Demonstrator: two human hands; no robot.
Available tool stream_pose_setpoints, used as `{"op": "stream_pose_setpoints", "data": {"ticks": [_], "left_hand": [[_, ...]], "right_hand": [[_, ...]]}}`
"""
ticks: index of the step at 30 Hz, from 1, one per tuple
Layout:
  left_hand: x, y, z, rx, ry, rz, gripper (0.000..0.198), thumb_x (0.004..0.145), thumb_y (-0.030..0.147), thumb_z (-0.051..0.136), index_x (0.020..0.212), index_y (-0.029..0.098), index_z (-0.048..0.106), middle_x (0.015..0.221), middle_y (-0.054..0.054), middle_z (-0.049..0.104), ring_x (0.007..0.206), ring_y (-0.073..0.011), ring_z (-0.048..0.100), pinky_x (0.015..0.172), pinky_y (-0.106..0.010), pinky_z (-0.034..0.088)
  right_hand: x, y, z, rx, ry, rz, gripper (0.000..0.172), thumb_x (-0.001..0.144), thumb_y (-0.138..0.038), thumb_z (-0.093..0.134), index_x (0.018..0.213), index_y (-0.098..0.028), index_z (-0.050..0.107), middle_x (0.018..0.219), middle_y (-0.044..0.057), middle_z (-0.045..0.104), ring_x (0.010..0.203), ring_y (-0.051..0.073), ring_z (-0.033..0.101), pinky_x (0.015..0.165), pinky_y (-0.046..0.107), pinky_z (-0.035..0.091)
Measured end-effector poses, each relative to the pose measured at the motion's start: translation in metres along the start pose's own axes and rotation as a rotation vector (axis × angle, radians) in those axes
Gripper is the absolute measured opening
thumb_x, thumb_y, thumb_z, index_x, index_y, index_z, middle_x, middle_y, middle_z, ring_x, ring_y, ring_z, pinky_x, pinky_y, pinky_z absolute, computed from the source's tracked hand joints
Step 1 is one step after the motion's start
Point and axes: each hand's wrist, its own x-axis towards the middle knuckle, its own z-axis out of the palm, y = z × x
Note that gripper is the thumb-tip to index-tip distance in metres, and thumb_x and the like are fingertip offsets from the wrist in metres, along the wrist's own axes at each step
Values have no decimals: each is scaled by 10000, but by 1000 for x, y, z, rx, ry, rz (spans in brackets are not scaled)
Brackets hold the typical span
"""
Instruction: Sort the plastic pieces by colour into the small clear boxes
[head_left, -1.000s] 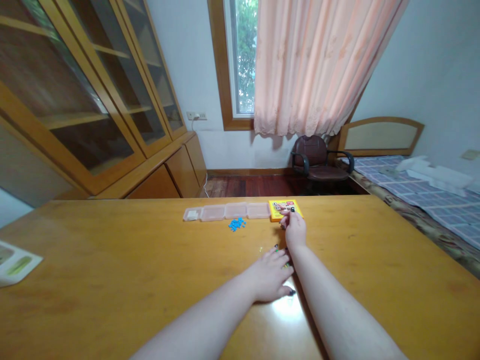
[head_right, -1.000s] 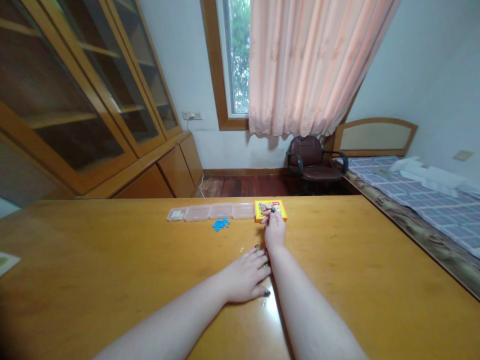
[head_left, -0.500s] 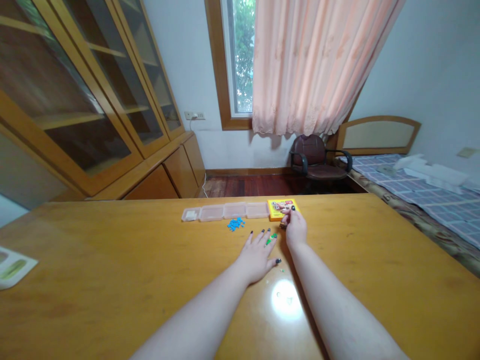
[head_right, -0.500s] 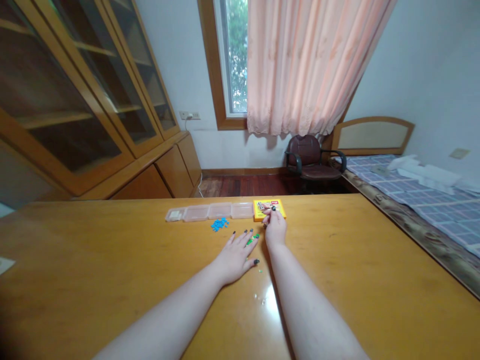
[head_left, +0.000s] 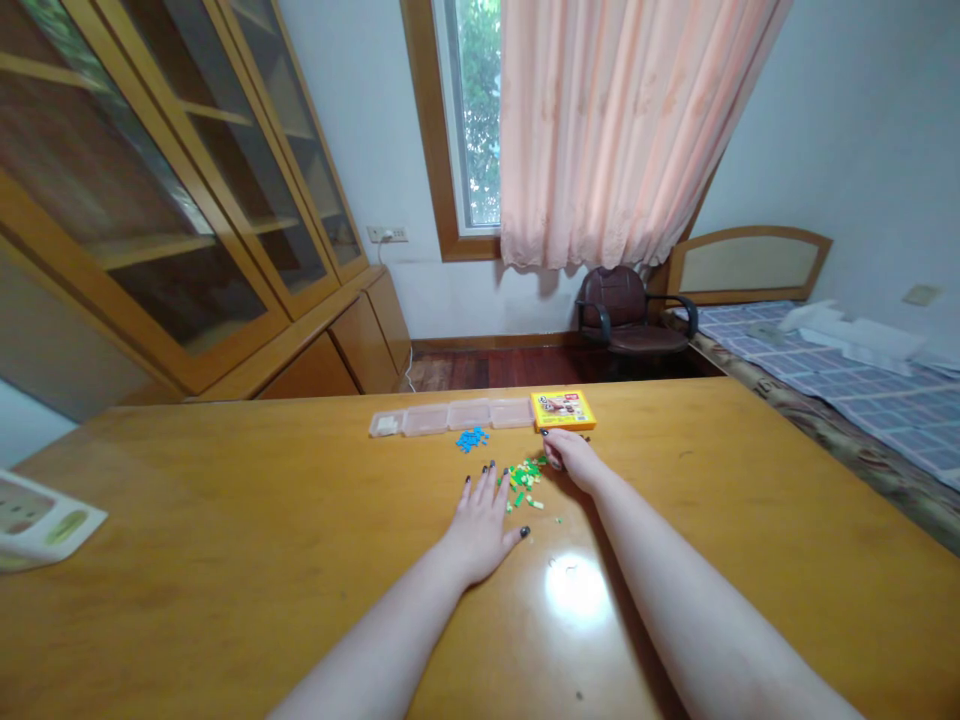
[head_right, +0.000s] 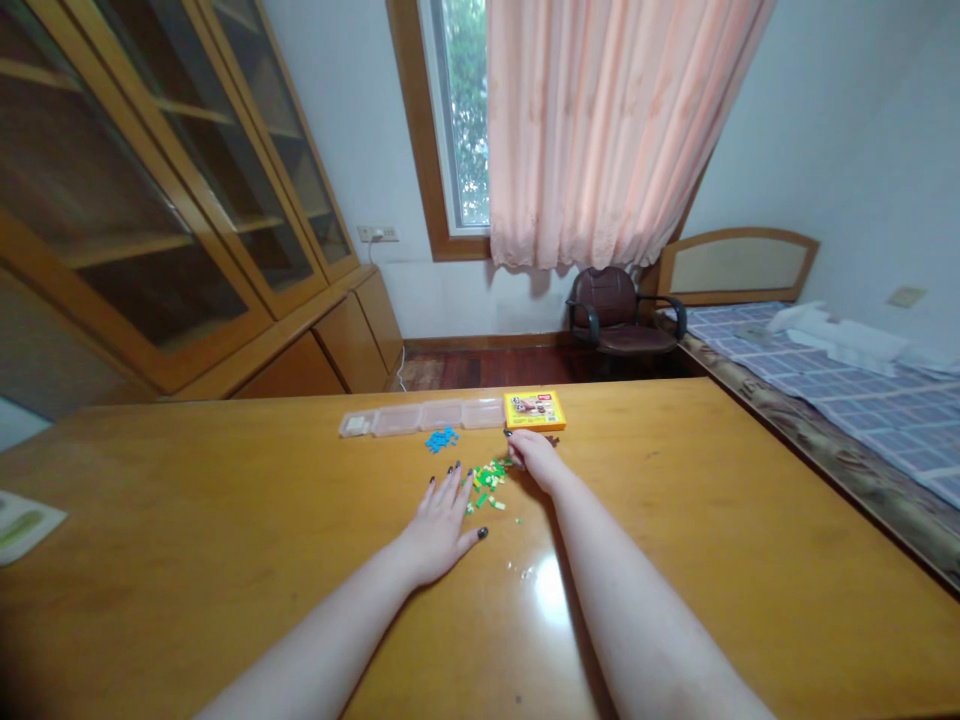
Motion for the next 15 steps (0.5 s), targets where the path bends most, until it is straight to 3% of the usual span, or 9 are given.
{"op": "stream_pose_setpoints", "data": {"ticks": [4, 7, 9, 12, 15], "left_hand": [[23, 1, 1, -21, -12, 76, 770, 852, 514, 381, 1454, 109, 123, 1518, -140, 56, 1401, -277, 40, 1121, -523, 77], [44, -5, -9, -184, -61, 211, 769, 816, 467, 475, 1440, 118, 193, 1510, -145, 144, 1391, -266, 146, 1128, -451, 165], [54, -13, -14, -359, 27, 271, 611, 835, 368, 472, 1391, 157, 334, 1473, -114, 293, 1349, -224, 287, 1114, -379, 245], [62, -26, -15, -560, 289, 244, 370, 845, 238, 437, 1189, 194, 566, 1256, -70, 565, 1177, -186, 497, 1040, -358, 368], [69, -35, -11, -670, 366, 156, 320, 790, 119, 421, 1011, 172, 645, 1034, -49, 660, 995, -167, 589, 940, -339, 452]], "right_hand": [[0, 0, -11, 244, -127, 87, 363, 760, -432, 489, 503, -206, 369, 418, -68, 314, 396, 74, 249, 419, 228, 220], [1, 1, -10, 222, -155, 78, 320, 710, -370, 555, 515, -203, 365, 444, -73, 321, 402, 66, 257, 412, 216, 218], [1, 0, -6, 146, -153, 55, 278, 689, -343, 560, 536, -201, 376, 469, -73, 333, 412, 68, 273, 418, 211, 226], [-1, -1, -1, -77, -71, -54, 314, 739, -393, 509, 529, -202, 375, 470, -63, 331, 444, 87, 306, 450, 217, 246], [-3, -2, 2, -391, 71, -247, 341, 808, -396, 469, 540, -188, 431, 504, -37, 413, 513, 112, 394, 517, 228, 286]]}}
